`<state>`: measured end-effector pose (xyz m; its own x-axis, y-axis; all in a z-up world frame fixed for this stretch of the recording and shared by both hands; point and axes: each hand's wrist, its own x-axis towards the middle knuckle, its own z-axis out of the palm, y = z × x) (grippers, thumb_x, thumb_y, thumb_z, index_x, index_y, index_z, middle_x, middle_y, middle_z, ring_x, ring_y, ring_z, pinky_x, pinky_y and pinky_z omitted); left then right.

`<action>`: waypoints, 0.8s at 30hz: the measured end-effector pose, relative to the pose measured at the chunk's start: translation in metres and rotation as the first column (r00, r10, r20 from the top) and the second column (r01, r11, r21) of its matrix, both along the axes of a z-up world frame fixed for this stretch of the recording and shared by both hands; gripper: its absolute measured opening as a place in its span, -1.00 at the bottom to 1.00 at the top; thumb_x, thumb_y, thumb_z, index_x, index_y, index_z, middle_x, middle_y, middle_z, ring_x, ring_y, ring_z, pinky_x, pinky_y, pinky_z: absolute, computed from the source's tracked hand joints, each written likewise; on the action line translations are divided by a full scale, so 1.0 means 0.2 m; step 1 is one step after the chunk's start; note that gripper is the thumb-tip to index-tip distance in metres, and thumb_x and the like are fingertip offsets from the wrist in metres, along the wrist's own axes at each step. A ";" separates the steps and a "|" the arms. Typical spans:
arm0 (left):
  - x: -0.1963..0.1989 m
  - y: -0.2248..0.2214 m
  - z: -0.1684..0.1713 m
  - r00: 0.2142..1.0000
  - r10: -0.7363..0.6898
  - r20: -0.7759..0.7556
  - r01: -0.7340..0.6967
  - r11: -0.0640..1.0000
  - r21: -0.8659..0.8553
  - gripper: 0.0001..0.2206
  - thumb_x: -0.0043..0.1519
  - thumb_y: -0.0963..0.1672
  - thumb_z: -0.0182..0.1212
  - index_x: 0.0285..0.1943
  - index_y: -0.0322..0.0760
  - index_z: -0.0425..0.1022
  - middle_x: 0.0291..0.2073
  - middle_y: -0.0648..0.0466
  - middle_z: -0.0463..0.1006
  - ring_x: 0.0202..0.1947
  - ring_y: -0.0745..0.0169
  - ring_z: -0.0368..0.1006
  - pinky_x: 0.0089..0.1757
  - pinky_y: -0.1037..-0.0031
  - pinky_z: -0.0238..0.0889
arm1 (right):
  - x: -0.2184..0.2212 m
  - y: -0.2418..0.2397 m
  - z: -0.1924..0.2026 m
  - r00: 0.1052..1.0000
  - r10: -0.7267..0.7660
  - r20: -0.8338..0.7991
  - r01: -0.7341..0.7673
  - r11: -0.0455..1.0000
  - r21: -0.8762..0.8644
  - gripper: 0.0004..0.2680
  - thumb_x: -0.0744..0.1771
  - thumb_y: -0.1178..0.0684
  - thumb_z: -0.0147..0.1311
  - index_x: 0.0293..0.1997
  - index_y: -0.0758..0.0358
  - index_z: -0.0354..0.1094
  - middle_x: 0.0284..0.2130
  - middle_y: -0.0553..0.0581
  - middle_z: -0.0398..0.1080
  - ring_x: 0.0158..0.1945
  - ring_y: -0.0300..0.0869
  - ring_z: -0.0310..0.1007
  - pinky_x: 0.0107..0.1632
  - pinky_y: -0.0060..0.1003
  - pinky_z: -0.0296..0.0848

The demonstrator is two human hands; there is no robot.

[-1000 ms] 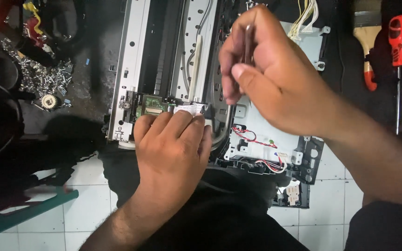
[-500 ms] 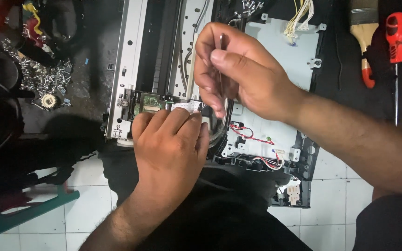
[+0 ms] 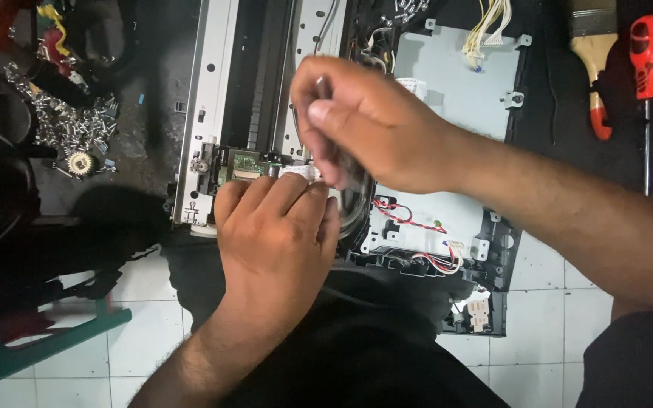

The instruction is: Disconnecting internal ribbon cables and small wire connectors from a circuit board during the disassembly of an electronic device.

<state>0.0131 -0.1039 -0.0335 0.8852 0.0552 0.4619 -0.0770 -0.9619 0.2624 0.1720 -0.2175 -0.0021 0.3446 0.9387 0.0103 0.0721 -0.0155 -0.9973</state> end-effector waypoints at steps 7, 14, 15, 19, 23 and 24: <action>0.00 0.01 -0.01 1.000 -0.005 0.014 0.006 0.999 -0.044 -0.86 0.12 -0.19 0.49 -0.22 -0.22 0.60 -0.34 0.15 0.54 -0.40 0.10 0.38 -0.21 0.25 0.08 | 0.01 0.00 0.07 0.848 0.159 0.506 0.021 0.943 -0.331 -0.67 0.48 0.01 -0.30 -0.51 0.21 0.16 -0.37 0.03 0.33 -0.32 -0.19 0.28 -0.14 -0.21 0.30; 0.01 0.01 -0.02 0.999 0.013 0.037 -0.011 0.999 -0.051 -0.86 0.11 -0.19 0.51 -0.25 -0.24 0.61 -0.37 0.14 0.56 -0.41 0.12 0.39 -0.22 0.26 0.09 | 0.00 -0.05 0.05 0.772 0.179 0.610 0.075 0.927 -0.366 -0.78 0.47 0.01 -0.22 -0.23 0.21 0.37 -0.41 0.03 0.43 -0.31 -0.13 0.41 -0.18 -0.16 0.34; 0.01 0.01 -0.02 0.999 0.015 0.028 -0.013 0.999 -0.051 -0.87 0.12 -0.19 0.49 -0.27 -0.22 0.59 -0.37 0.15 0.55 -0.41 0.12 0.39 -0.22 0.26 0.08 | 0.01 -0.05 0.04 0.784 0.164 0.599 0.046 0.947 -0.319 -0.79 0.46 0.03 -0.20 -0.26 0.21 0.34 -0.43 0.02 0.40 -0.35 -0.15 0.37 -0.24 -0.18 0.30; 0.00 0.01 -0.03 0.999 0.027 0.016 -0.027 0.998 -0.052 -0.87 0.10 -0.22 0.46 -0.27 -0.20 0.57 -0.39 0.17 0.52 -0.42 0.14 0.39 -0.23 0.27 0.09 | 0.05 -0.04 0.04 0.764 0.221 0.606 -0.134 0.973 -0.187 -0.80 0.44 0.14 -0.22 -0.35 0.24 0.28 -0.44 0.05 0.34 -0.43 -0.14 0.25 -0.28 -0.22 0.25; 0.01 0.00 -0.02 0.999 0.031 0.035 -0.029 0.997 -0.069 -0.84 0.11 -0.25 0.45 -0.32 -0.21 0.53 -0.45 0.17 0.49 -0.45 0.17 0.38 -0.25 0.30 0.07 | 0.08 -0.06 0.02 0.701 0.289 0.652 -0.282 0.952 -0.120 -0.84 0.43 0.13 -0.19 -0.32 0.20 0.26 -0.44 0.03 0.31 -0.46 -0.20 0.29 -0.38 -0.31 0.31; 0.01 0.00 -0.02 0.999 0.033 0.038 -0.031 0.997 -0.075 -0.88 0.14 -0.24 0.43 -0.31 -0.22 0.55 -0.45 0.16 0.49 -0.45 0.16 0.37 -0.25 0.30 0.07 | 0.08 -0.07 0.03 0.700 0.291 0.652 -0.299 0.949 -0.103 -0.84 0.43 0.12 -0.19 -0.31 0.22 0.26 -0.45 0.04 0.30 -0.43 -0.15 0.28 -0.32 -0.26 0.32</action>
<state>0.0152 -0.1029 -0.0378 0.8638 0.1188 0.4896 -0.0581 -0.9418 0.3310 0.1884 -0.2319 0.0033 -0.0459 0.9896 0.1360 0.7023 0.1288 -0.7002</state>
